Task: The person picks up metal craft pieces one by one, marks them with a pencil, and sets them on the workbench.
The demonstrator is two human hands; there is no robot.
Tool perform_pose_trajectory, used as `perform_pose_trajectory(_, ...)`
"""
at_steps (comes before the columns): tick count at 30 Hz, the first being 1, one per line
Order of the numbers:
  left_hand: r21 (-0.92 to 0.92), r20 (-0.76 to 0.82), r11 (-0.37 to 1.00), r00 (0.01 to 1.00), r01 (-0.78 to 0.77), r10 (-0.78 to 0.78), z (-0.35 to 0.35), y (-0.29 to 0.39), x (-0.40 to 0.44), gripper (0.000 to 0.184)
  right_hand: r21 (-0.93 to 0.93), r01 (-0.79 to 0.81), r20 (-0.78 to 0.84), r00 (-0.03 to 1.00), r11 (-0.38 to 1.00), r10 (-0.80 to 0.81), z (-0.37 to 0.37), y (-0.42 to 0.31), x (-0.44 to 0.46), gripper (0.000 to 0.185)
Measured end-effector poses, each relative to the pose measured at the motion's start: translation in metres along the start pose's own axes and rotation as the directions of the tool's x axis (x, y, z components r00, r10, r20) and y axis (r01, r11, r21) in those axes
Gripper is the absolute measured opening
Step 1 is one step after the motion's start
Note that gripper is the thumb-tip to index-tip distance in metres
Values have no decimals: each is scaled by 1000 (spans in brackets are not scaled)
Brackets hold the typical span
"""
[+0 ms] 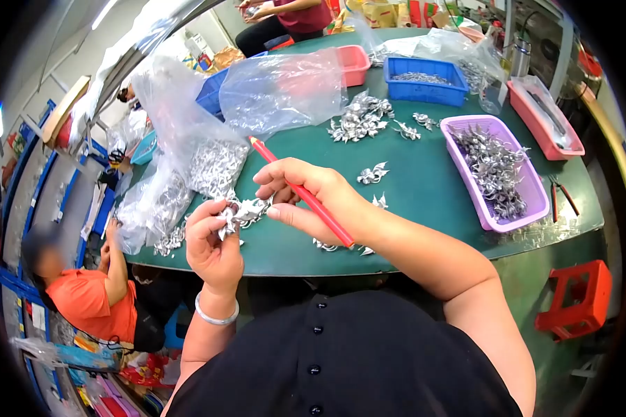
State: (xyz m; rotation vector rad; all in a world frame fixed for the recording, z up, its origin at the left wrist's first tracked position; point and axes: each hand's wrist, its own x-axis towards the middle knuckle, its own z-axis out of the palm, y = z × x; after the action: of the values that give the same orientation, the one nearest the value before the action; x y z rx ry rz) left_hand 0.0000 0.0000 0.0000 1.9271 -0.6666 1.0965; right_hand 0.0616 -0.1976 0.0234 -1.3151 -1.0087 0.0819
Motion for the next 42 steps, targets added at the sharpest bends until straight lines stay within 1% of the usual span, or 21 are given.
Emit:
perform_pose_trajectory(2,129,79,982,988,-139,129,-14,-5,15,30,119,32,-36,999,992,-27,9,6,9,34)
perform_pose_trajectory(3,87,-5,994,998,-69,70,38,10,0,30,62,-90,6,996,994,90,-30,-9,-15,33)
perform_pose_trajectory(5,133,37,981,989,-144,141,34,2,14,30,97,-73,-34,997,993,76,-31,-3,-5,32)
perform_pose_trajectory(7,162,69,965,978,-206,198,34,-2,25,30,72,-50,-61,997,996,55,-34,-1,2,30)
perform_pose_trajectory(10,157,64,954,967,-255,248,42,-11,34,29,69,-33,-76,996,997,38,-43,2,9,29)
perform_pose_trajectory(13,192,60,930,950,-313,307,48,-17,43,28,72,3,-79,997,997,2,-50,8,17,28)
perform_pose_trajectory(16,231,95,912,941,-338,325,50,-21,46,28,60,10,-76,997,998,-5,-57,15,22,28)
perform_pose_trajectory(20,228,93,921,948,-317,303,55,-29,46,28,13,14,-84,996,1000,-13,-62,22,27,27)
perform_pose_trajectory(22,223,100,926,953,-303,288,56,-33,46,31,-38,50,-84,995,998,-53,-64,23,29,26)
perform_pose_trajectory(25,-13,1,994,994,-107,107,65,-41,38,35,-143,108,-84,989,984,-120,-69,25,32,26)
perform_pose_trajectory(26,-108,-6,994,1000,-31,30,69,-39,38,40,-183,126,-83,986,975,-143,-71,25,33,26)
perform_pose_trajectory(27,-203,-2,976,996,85,-87,72,-37,40,39,-195,102,-91,988,976,-121,-73,24,33,25)
perform_pose_trajectory(28,-295,12,935,979,197,-203,74,-34,42,39,-208,78,-99,990,975,-100,-74,23,33,25)
perform_pose_trajectory(30,-448,84,800,910,399,-406,77,-31,46,37,-215,52,-118,990,975,-79,-78,24,32,23)
perform_pose_trajectory(32,-553,154,665,846,502,-511,81,-28,51,35,-200,48,-143,987,979,-78,-81,31,31,21)
perform_pose_trajectory(33,-597,194,587,809,546,-555,84,-28,53,35,-191,52,-149,985,980,-81,-83,32,31,21)
perform_pose_trajectory(35,-636,236,502,767,586,-596,89,-30,53,33,-172,60,-158,984,983,-87,-86,34,30,21)
perform_pose_trajectory(37,-663,281,413,719,624,-636,92,-33,52,32,-218,63,-168,981,974,-100,-89,31,29,22)
perform_pose_trajectory(40,-688,343,313,673,655,-655,95,-33,52,30,-286,65,-157,981,956,-113,-95,28,29,23)
perform_pose_trajectory(42,-691,356,280,651,667,-670,96,-33,53,30,-310,76,-157,979,948,-130,-97,29,30,24)
